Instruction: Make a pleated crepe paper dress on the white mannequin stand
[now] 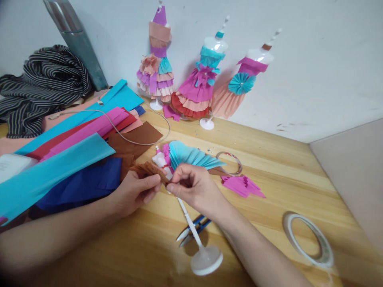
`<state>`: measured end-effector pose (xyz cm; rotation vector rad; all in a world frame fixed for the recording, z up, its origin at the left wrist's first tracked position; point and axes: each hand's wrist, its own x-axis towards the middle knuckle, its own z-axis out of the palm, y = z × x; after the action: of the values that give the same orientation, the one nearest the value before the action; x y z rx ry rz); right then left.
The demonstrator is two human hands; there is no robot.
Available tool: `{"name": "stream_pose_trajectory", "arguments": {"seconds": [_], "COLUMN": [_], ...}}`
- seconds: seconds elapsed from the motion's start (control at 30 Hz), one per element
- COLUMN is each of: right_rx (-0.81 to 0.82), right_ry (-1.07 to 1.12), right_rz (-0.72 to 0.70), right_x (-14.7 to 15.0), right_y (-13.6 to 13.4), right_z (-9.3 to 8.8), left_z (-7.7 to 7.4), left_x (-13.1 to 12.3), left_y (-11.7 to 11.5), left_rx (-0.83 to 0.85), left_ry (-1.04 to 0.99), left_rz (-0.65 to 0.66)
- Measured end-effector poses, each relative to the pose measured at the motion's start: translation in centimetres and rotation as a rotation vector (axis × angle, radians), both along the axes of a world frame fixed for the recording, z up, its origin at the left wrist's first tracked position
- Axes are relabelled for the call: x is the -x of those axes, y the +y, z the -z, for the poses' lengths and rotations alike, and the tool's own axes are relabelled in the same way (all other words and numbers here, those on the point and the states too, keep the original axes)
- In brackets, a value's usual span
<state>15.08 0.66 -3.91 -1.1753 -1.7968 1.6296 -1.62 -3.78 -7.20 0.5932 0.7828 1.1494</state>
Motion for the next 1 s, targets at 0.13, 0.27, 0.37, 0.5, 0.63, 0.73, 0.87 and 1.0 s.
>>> {"name": "stream_pose_trajectory", "arguments": {"seconds": [0.13, 0.27, 0.37, 0.5, 0.63, 0.73, 0.87, 1.0], "right_rx": [0.017, -0.013, -0.089, -0.153, -0.192, -0.214, -0.231, -0.237], "right_ry": [0.015, 0.008, -0.048, -0.092, -0.094, -0.103, -0.102, -0.124], "right_rz": [0.025, 0.043, 0.063, 0.082, 0.118, 0.15, 0.146, 0.132], "right_x": [0.1, 0.1, 0.1, 0.0, 0.0, -0.1, -0.1, -0.2], "right_y": [-0.1, -0.2, -0.3, -0.3, -0.3, -0.3, -0.3, -0.2], "right_z": [0.2, 0.2, 0.2, 0.3, 0.6, 1.0, 1.2, 1.1], "left_z": [0.1, 0.3, 0.4, 0.4, 0.3, 0.2, 0.2, 0.2], "left_x": [-0.1, -0.2, -0.1, -0.1, -0.2, -0.2, -0.2, -0.3], "left_y": [0.0, 0.1, 0.1, 0.0, 0.0, 0.1, 0.1, 0.1], "left_rx": [-0.041, -0.049, -0.023, -0.021, -0.01, -0.002, -0.006, -0.009], "left_ry": [-0.004, -0.018, -0.056, -0.036, 0.009, 0.029, 0.059, 0.088], "left_rz": [0.023, 0.017, 0.0, -0.031, -0.036, -0.041, -0.036, -0.032]}}
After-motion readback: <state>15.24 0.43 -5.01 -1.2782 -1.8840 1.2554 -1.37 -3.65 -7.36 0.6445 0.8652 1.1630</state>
